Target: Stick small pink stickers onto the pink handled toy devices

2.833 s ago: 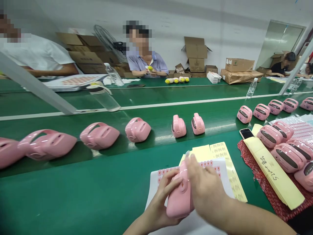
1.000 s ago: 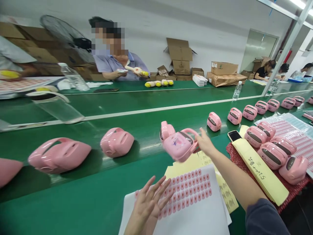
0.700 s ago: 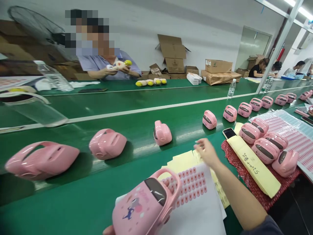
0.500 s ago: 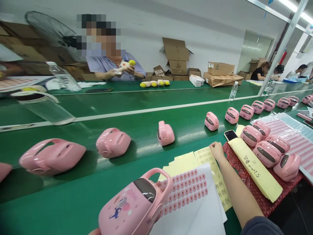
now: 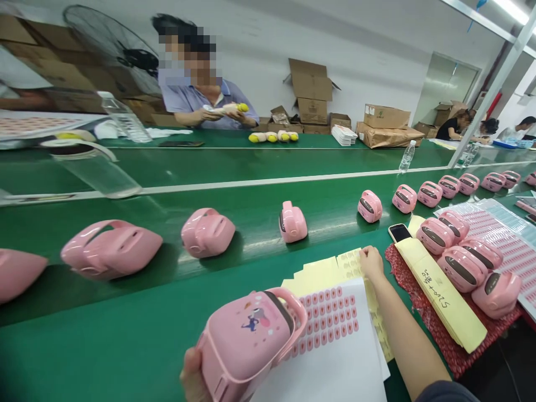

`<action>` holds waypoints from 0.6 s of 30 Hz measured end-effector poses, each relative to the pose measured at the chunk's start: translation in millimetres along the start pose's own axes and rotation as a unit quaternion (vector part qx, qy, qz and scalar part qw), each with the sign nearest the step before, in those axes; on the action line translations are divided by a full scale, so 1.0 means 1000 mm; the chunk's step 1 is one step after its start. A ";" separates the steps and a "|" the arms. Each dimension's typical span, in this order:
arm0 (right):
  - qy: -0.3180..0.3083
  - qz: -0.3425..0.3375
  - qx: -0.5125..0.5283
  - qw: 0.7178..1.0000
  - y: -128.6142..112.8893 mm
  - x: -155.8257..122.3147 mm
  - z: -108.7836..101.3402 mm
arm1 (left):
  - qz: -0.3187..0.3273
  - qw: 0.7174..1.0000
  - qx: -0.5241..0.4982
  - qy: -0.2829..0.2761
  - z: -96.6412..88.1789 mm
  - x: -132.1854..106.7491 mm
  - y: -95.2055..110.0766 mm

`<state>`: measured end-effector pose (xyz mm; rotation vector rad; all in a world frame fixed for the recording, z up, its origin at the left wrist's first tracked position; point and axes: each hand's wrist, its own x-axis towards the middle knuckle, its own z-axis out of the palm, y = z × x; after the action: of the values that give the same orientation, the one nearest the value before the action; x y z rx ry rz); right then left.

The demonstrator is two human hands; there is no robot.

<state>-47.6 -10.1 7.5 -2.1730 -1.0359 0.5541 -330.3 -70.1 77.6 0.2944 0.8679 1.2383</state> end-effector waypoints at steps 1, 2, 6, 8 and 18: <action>-0.010 -0.001 0.012 1.000 0.002 0.000 0.000 | -0.002 1.000 -0.004 0.001 0.006 -0.002 0.002; -0.020 -0.001 0.022 1.000 0.003 0.001 -0.001 | -0.005 1.000 -0.006 0.004 0.011 -0.003 0.004; -0.032 -0.001 0.029 0.999 0.000 0.008 -0.005 | 0.009 1.000 0.001 0.003 0.022 -0.007 0.007; -0.020 -0.002 0.014 1.000 -0.004 0.012 -0.005 | 0.026 1.000 0.006 0.000 0.024 -0.008 0.007; 0.006 -0.020 -0.051 0.998 -0.016 0.008 0.003 | 0.028 1.000 0.001 0.008 0.020 -0.017 0.017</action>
<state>-52.6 5.3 16.3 -2.2371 -1.1210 0.4796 -329.0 -74.8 108.4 0.3130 0.8805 1.2938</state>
